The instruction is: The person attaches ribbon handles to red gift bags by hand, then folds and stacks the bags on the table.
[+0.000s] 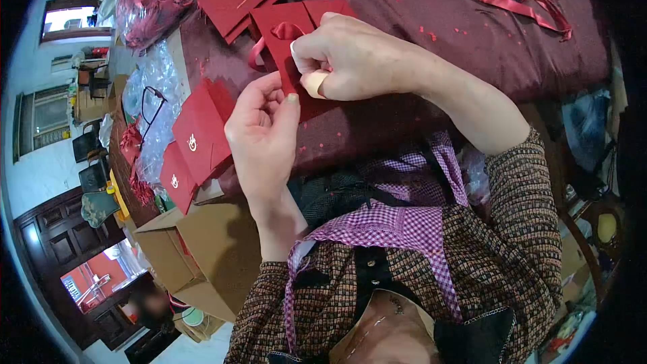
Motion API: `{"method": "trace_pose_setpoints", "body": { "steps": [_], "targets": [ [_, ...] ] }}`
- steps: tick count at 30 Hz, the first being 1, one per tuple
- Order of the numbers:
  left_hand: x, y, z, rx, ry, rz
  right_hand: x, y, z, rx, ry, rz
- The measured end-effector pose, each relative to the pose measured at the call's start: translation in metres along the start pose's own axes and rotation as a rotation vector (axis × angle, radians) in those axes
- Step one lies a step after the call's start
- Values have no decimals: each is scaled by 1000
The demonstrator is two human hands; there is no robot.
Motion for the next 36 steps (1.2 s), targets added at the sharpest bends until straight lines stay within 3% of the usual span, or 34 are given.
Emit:
{"method": "trace_pose_setpoints", "body": {
  "steps": [3,7,12,18,21,25,28,33,36],
  "targets": [
    [5,-4,-4,36,-43,110,0,5,-3,2,7,-60],
    [5,-3,-6,49,-60,118,8,13,-10,-277,-127,-224],
    [5,3,-2,98,-69,-8,8,24,-16,-424,-323,-311],
    [5,3,-6,110,-112,-6,6,5,-6,-51,-83,-24],
    [3,11,-6,102,-88,-3,16,15,-10,-240,-171,-264],
    [3,11,-10,28,-50,-63,18,24,-16,-442,-257,-320],
    [-3,5,-12,22,-25,-5,14,14,-9,-301,-72,-187],
    [-13,2,-6,80,38,-101,1,18,-9,-314,-88,-88],
    [-9,-8,-6,319,117,222,4,16,-10,-331,-101,-95]
  ]
}}
Point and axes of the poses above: each hand's wrist, its own z-axis towards the middle knuckle, its own x-axis out of the palm, y = z × x, the point moved 6 cm from there along z, towards the middle knuckle, and after that the axes turned 9 degrees about x, right-handed, at the moved point
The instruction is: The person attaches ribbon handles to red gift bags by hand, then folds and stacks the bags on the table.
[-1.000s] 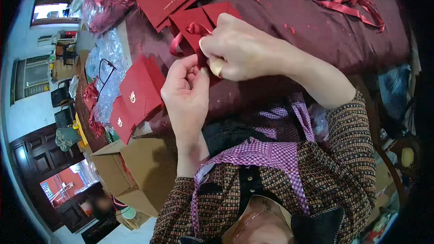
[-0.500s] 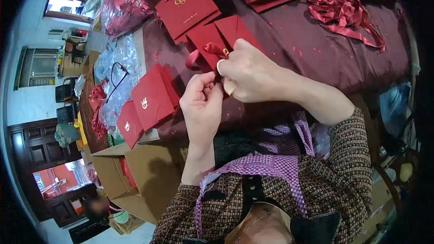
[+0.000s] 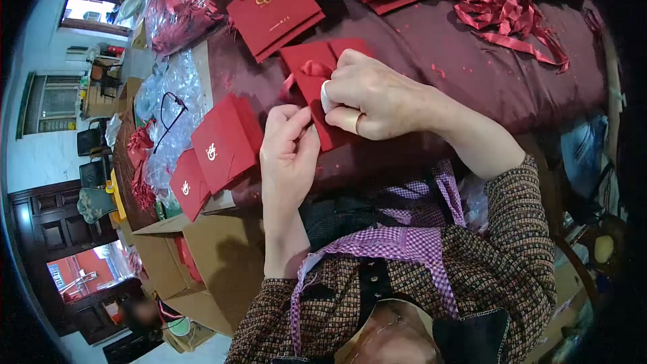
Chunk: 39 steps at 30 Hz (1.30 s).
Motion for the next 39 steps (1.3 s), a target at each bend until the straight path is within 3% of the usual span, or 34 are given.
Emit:
{"method": "trace_pose_setpoints", "body": {
  "steps": [3,5,6,7,8,10,12,17,20,22,23,24,26,27,31,33,34,36,38,39],
  "targets": [
    [-3,8,-1,12,69,11,4,3,0,-29,96,16],
    [-3,6,2,3,93,16,1,-2,0,74,297,133],
    [-1,5,2,27,123,-13,-3,-10,-1,287,459,219],
    [2,5,0,47,155,-46,-18,-7,4,288,376,212],
    [5,5,0,102,155,-97,-31,-8,7,165,184,272],
    [10,2,-1,20,216,-64,-41,-1,11,-138,37,112],
    [14,-1,1,41,204,-103,-24,0,9,-148,169,96],
    [14,17,0,-29,167,-301,-17,3,3,-134,247,119],
    [3,40,-9,-384,-131,-761,-15,4,0,-107,333,277],
    [-4,56,-2,-520,-174,-1200,-17,5,1,-145,354,300],
    [-9,63,-9,-598,-274,-1056,-18,6,1,-184,373,323],
    [-12,69,-9,-598,-273,-1056,-18,4,2,-184,373,322],
    [-6,71,-6,-624,-132,-1685,-17,-8,3,-42,357,299],
    [-2,69,-5,-651,-129,-1794,-18,-8,4,1,361,285],
    [5,64,2,-558,-226,-1728,-16,-17,9,39,324,378],
    [19,43,-4,-533,-470,-1261,-18,-12,8,25,301,495],
    [26,31,-6,-364,-313,-1236,-18,-10,9,45,289,525],
    [27,30,-14,-390,-291,-865,-15,-7,6,178,298,675],
    [31,33,-26,-429,-182,-883,-10,-8,6,209,315,737],
    [21,52,-38,-312,-185,-678,-9,-9,6,247,342,765]
  ]
}}
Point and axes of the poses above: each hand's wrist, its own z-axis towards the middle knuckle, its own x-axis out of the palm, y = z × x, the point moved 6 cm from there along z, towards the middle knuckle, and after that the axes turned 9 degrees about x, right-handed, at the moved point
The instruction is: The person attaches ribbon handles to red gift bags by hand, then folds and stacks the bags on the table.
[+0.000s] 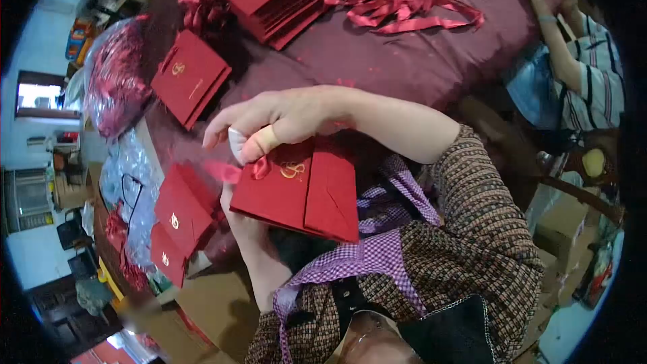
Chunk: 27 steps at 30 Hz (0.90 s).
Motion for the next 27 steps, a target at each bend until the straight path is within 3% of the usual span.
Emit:
{"method": "trace_pose_setpoints", "body": {
  "steps": [2,3,5,6,7,10,11,12,14,15,16,18,21,27],
  "targets": [
    [-6,-8,9,264,100,457,-3,-7,2,3,-70,-18],
    [1,-15,13,193,38,299,-9,-8,3,14,-125,-72],
    [-11,-9,20,1,-185,138,-37,-7,4,-277,-324,-516],
    [-19,-12,29,29,-95,73,-55,2,-5,-263,-488,-564],
    [-15,-19,37,55,-6,11,-71,14,-20,-173,-603,-643],
    [-10,-27,52,54,-66,106,-116,36,-78,140,-936,-1151],
    [-14,-24,57,26,-69,160,-139,25,-103,309,-1001,-1081],
    [-19,-19,62,27,-69,144,-152,17,-125,546,-1016,-1265],
    [-34,-3,71,-55,-38,323,-158,-1,-165,820,-987,-1310],
    [-42,4,75,-57,-47,310,-154,-16,-178,831,-910,-1378],
    [-47,11,79,-55,-44,315,-148,-31,-185,665,-957,-1536],
    [-55,21,81,-74,-53,309,-124,-28,-187,420,-991,-1330],
    [-56,29,84,-99,-20,218,-90,-26,-169,308,-956,-1344],
    [-61,27,83,-131,-9,356,-36,-26,-113,221,-605,-1225]
  ]
}}
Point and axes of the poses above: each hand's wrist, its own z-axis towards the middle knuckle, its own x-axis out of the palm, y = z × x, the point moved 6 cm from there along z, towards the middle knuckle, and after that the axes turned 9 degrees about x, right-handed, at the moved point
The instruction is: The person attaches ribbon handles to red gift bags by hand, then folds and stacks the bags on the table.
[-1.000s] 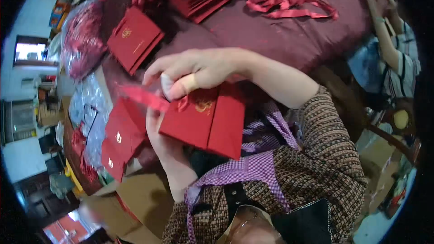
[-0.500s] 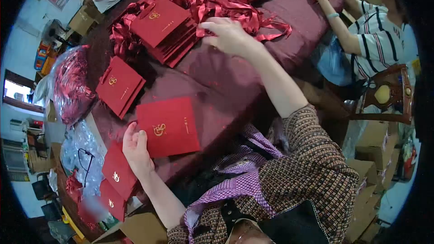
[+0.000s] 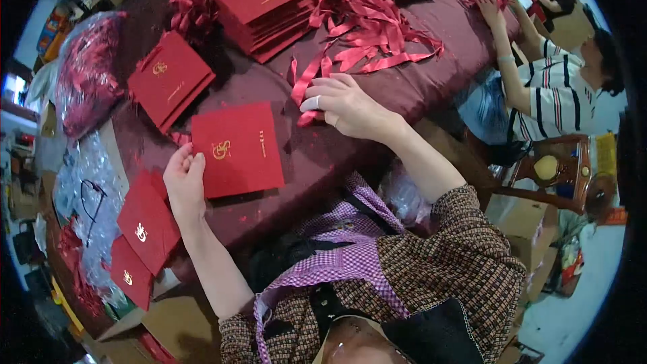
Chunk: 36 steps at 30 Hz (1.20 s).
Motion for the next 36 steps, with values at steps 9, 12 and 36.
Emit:
{"method": "trace_pose_setpoints", "body": {
  "steps": [9,12,36],
  "targets": [
    [1,-2,-7,40,-59,32,-59,-21,14,161,-95,-95],
    [3,-2,-9,74,-36,19,-61,-47,28,556,-179,136],
    [17,-17,-16,144,-10,-268,-12,38,91,369,61,1456]
  ]
}}
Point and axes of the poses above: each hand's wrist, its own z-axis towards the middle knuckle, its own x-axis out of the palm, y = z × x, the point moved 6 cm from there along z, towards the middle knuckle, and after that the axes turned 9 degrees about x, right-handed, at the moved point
